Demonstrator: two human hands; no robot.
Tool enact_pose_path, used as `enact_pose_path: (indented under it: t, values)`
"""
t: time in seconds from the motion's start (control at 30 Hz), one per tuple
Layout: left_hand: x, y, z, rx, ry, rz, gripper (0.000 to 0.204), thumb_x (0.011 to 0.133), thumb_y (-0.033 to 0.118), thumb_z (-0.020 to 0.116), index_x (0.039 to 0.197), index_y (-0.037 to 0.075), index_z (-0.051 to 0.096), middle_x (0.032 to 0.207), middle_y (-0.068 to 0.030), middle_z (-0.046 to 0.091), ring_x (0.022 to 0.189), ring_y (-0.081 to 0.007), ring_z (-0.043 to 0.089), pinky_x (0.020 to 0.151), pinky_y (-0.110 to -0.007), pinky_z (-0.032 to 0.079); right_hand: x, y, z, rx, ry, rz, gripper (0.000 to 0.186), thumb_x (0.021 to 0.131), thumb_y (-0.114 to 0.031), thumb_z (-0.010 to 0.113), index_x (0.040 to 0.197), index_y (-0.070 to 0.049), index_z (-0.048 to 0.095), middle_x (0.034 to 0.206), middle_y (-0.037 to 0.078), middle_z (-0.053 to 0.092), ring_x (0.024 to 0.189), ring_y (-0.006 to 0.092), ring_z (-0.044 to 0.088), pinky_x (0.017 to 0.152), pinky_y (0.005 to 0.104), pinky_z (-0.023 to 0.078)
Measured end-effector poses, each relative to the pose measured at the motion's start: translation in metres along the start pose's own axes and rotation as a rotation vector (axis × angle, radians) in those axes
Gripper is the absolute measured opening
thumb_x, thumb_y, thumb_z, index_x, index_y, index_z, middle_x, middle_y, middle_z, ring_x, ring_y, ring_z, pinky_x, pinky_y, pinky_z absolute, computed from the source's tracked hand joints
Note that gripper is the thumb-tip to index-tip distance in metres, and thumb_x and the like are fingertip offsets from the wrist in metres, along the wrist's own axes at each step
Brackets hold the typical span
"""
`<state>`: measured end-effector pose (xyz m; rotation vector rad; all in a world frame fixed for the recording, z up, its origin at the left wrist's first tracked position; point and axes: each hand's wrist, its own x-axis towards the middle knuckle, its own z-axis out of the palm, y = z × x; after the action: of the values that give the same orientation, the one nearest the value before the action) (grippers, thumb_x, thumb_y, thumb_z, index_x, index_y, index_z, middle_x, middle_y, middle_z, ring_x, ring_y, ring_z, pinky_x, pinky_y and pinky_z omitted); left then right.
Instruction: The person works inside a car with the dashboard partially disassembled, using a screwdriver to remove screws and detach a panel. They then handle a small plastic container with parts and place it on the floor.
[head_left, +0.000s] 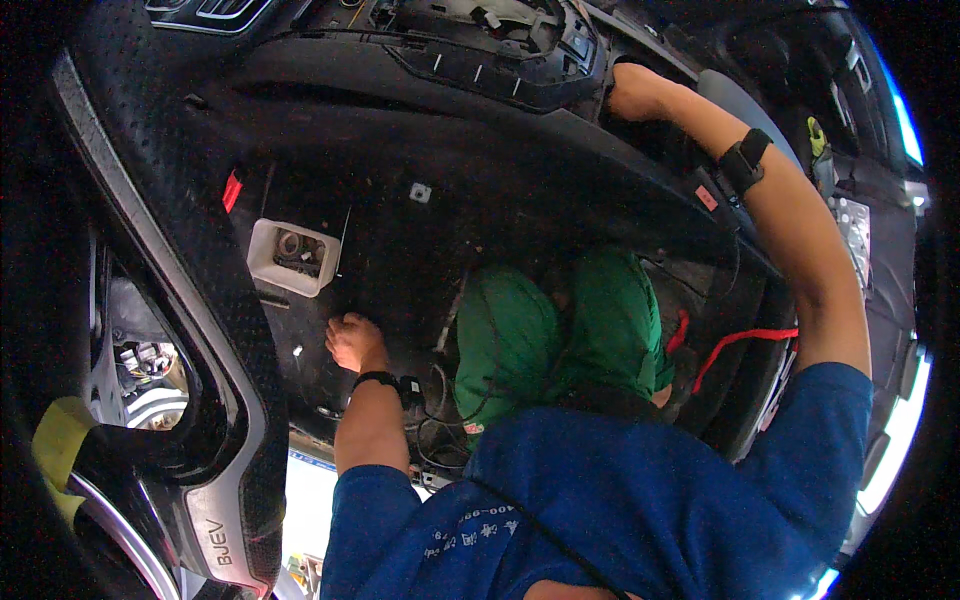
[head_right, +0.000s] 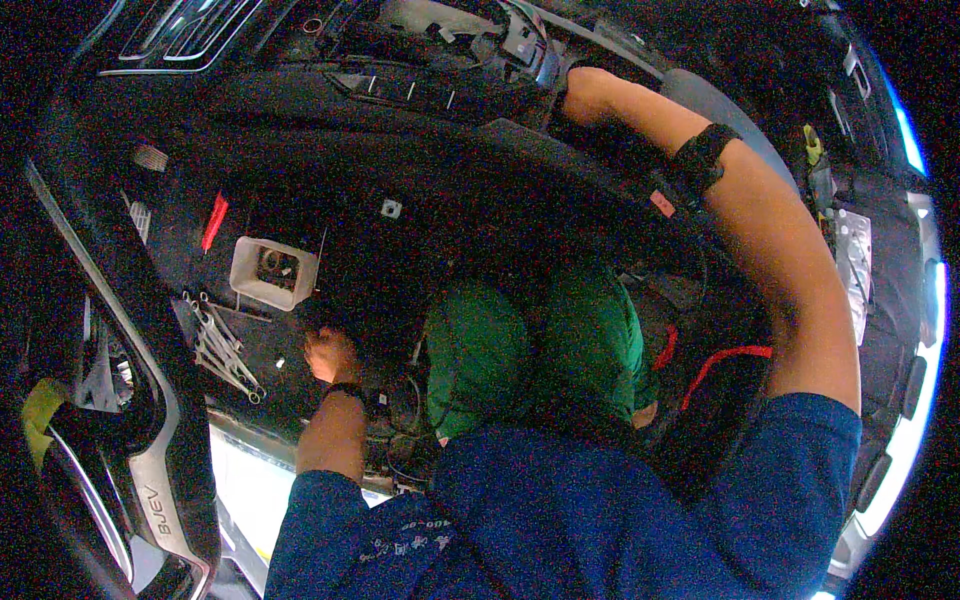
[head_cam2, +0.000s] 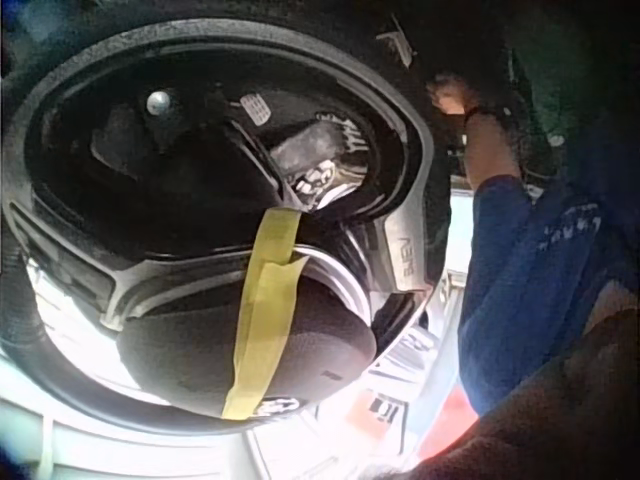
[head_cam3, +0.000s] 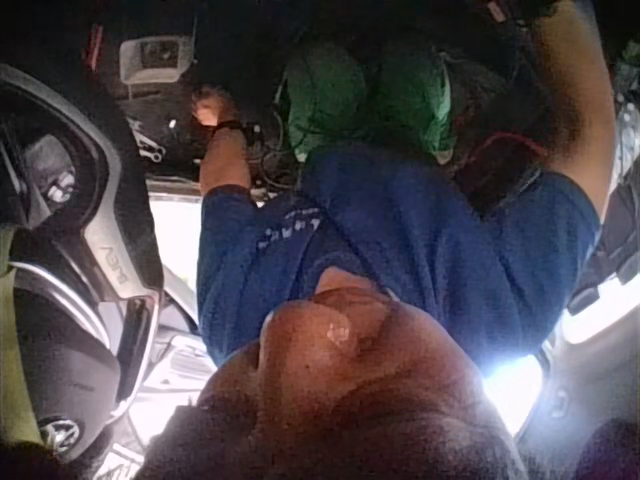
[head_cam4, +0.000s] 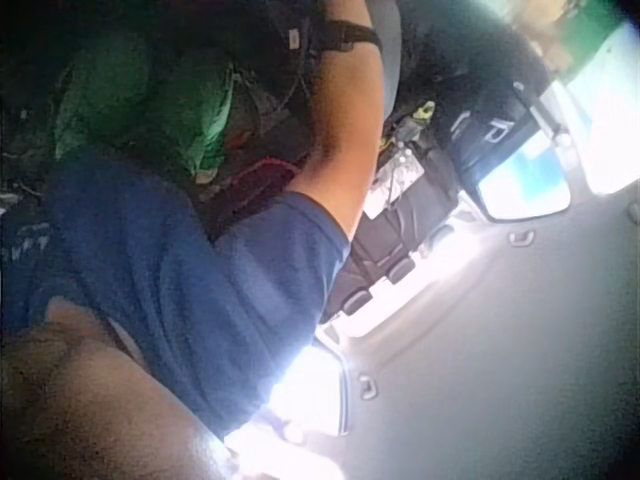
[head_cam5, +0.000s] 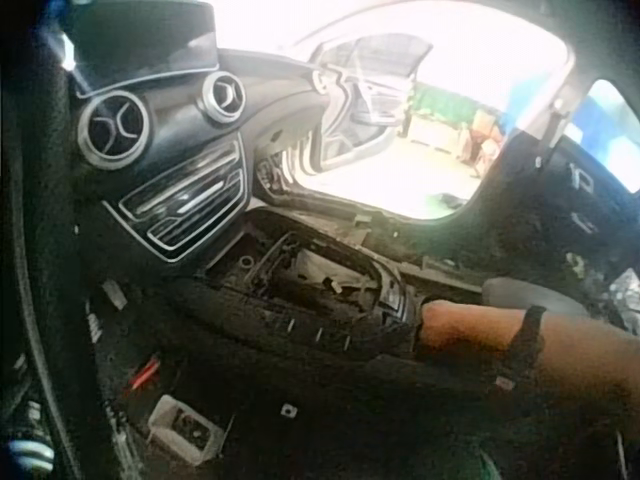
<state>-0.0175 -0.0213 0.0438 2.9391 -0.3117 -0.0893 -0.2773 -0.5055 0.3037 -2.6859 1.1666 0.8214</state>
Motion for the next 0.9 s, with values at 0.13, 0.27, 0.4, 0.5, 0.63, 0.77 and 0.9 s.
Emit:
enact_pose_path:
  t: [0.13,0.27,0.4,0.5,0.63,0.77,0.9]
  values:
    - [-0.001,0.001,-0.002,-0.028,0.034,0.003,0.031,0.090,0.026,0.051,0.097,0.001,0.068,0.106,-0.0198,0.069,0.102,-0.0433,0.063,0.088,-0.056,0.052,0.013,0.017,0.012,-0.171,-0.029,-0.219,0.020,0.079,-0.022,0.062,0.084,-0.007,0.075,0.093,0.020,0.073,0.088,0.0412,0.070,0.077,0.0508,0.057]
    - [-0.001,0.001,-0.001,-0.055,0.042,0.006,0.031,0.090,0.026,0.051,0.096,0.001,0.068,0.106,-0.0200,0.069,0.102,-0.0433,0.063,0.089,-0.055,0.051,0.025,0.033,0.029,-0.019,0.054,-0.120,0.019,0.077,-0.021,0.065,0.085,-0.007,0.075,0.094,0.020,0.073,0.088,0.0416,0.070,0.077,0.0514,0.057]
    - [-0.001,0.003,-0.001,-0.053,0.060,0.015,0.031,0.089,0.026,0.051,0.094,0.001,0.068,0.105,-0.0198,0.069,0.101,-0.0429,0.063,0.088,-0.055,0.052,0.035,0.051,0.048,0.009,0.105,-0.296,0.017,0.079,-0.020,0.064,0.084,-0.009,0.077,0.091,0.018,0.074,0.085,0.0387,0.071,0.075,0.0493,0.056]
    - [0.000,0.006,-0.002,-0.032,0.069,0.001,0.030,0.089,0.026,0.051,0.093,0.001,0.068,0.104,-0.0195,0.070,0.100,-0.0426,0.064,0.088,-0.055,0.052,0.042,0.059,0.055,-0.035,0.139,-0.341,0.020,0.082,-0.022,0.062,0.082,-0.010,0.078,0.088,0.016,0.074,0.083,0.0367,0.071,0.074,0.0482,0.056]
    - [-0.001,0.007,-0.005,-0.026,0.071,0.016,0.029,0.089,0.026,0.051,0.093,0.002,0.068,0.102,-0.0189,0.070,0.099,-0.0420,0.064,0.087,-0.054,0.053,0.043,0.053,0.045,-0.181,0.059,-0.453,0.026,0.083,-0.027,0.061,0.083,-0.007,0.077,0.089,0.018,0.074,0.087,0.0386,0.071,0.078,0.0509,0.056]
    - [-0.002,0.006,-0.003,-0.009,0.129,0.045,0.029,0.089,0.026,0.052,0.092,0.003,0.068,0.102,-0.0183,0.070,0.099,-0.0414,0.064,0.086,-0.054,0.053,0.024,0.037,0.031,-0.036,0.054,-0.168,0.030,0.082,-0.031,0.061,0.083,-0.004,0.076,0.092,0.021,0.073,0.092,0.0412,0.070,0.083,0.0528,0.056]
    - [0.001,0.000,0.009,-0.020,0.059,0.000,0.029,0.090,0.027,0.052,0.095,0.003,0.068,0.105,-0.0184,0.070,0.101,-0.0412,0.064,0.086,-0.054,0.053,0.017,0.032,0.025,-0.005,0.069,-0.096,0.028,0.081,-0.030,0.063,0.084,-0.006,0.076,0.093,0.021,0.074,0.090,0.0409,0.070,0.080,0.0518,0.056]
